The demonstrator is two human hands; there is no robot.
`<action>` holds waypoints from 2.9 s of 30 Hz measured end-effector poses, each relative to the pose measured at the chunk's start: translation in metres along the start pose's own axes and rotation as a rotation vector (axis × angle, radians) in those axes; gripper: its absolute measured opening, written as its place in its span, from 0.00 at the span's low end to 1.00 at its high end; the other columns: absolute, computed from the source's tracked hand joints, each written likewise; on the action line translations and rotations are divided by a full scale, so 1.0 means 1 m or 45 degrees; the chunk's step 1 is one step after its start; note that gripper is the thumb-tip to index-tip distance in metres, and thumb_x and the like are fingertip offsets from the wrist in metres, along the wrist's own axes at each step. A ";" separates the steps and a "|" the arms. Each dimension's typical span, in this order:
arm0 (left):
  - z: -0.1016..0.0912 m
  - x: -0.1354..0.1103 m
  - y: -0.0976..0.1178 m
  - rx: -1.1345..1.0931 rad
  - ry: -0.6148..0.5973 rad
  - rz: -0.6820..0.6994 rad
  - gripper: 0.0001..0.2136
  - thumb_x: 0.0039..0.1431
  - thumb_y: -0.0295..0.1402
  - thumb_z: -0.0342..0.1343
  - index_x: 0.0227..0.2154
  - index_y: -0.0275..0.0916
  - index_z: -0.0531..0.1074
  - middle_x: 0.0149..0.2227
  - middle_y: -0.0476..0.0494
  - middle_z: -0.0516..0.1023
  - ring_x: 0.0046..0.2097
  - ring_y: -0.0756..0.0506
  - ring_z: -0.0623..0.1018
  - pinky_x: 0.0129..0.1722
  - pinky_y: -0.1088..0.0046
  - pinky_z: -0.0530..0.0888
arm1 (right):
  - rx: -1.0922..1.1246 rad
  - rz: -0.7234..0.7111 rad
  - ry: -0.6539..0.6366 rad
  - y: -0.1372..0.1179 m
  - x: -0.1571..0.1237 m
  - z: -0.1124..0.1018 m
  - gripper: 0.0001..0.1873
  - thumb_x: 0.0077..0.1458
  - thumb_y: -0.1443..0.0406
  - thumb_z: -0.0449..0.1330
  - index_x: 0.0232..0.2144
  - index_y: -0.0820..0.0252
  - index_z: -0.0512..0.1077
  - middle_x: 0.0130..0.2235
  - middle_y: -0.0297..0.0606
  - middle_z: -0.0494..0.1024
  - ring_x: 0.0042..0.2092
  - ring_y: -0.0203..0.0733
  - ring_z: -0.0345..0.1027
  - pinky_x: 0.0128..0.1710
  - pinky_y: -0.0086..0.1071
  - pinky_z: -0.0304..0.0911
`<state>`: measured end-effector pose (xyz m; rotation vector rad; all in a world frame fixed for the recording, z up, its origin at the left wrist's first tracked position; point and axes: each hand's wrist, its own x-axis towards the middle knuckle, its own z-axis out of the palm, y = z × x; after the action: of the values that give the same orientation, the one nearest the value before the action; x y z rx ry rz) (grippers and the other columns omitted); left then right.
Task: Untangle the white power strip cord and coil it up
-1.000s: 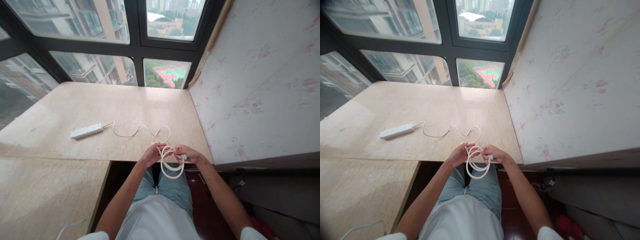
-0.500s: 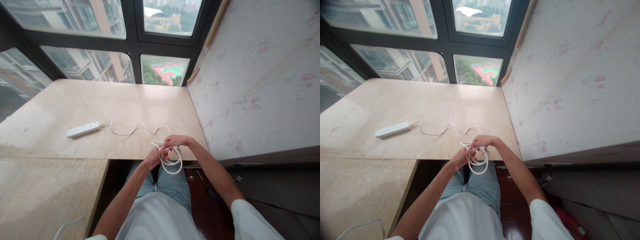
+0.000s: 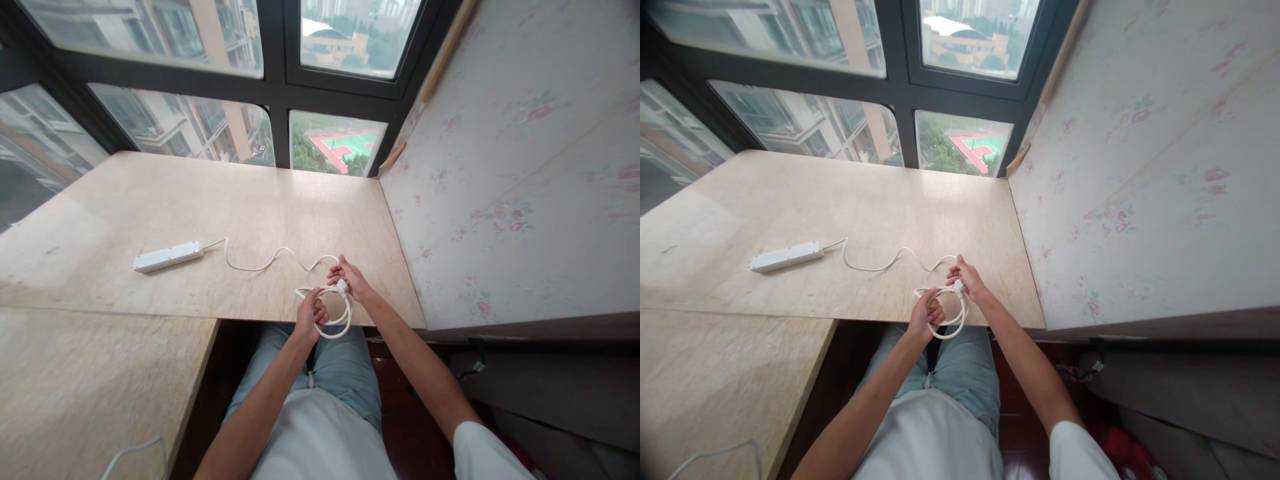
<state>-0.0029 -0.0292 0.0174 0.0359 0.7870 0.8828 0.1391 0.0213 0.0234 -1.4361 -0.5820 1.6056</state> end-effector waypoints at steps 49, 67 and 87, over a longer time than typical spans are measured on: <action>-0.032 -0.004 0.026 -0.166 0.251 0.067 0.11 0.64 0.33 0.48 0.31 0.31 0.69 0.29 0.39 0.76 0.32 0.47 0.79 0.36 0.70 0.77 | -0.201 -0.147 -0.214 0.006 -0.051 -0.019 0.29 0.48 0.48 0.64 0.45 0.62 0.69 0.23 0.29 0.70 0.14 0.21 0.40 0.10 0.19 0.38; -0.027 -0.012 0.012 0.531 -0.221 0.151 0.20 0.49 0.39 0.64 0.44 0.34 0.73 0.39 0.36 0.78 0.28 0.46 0.78 0.28 0.72 0.74 | -0.851 -0.145 -0.704 -0.041 -0.054 -0.015 0.26 0.55 0.52 0.59 0.48 0.65 0.74 0.23 0.32 0.73 0.14 0.23 0.46 0.11 0.21 0.38; -0.040 -0.017 -0.001 -0.125 -0.398 -0.229 0.35 0.51 0.66 0.42 0.25 0.32 0.70 0.26 0.37 0.72 0.24 0.46 0.72 0.24 0.69 0.67 | -1.336 -0.446 -1.052 -0.025 -0.027 0.039 0.17 0.55 0.59 0.59 0.43 0.62 0.79 0.35 0.38 0.81 0.35 0.38 0.73 0.35 0.26 0.64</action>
<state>-0.0336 -0.0527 -0.0015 0.0157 0.4464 0.7216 0.1073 0.0195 0.0666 -1.1230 -2.2637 1.6039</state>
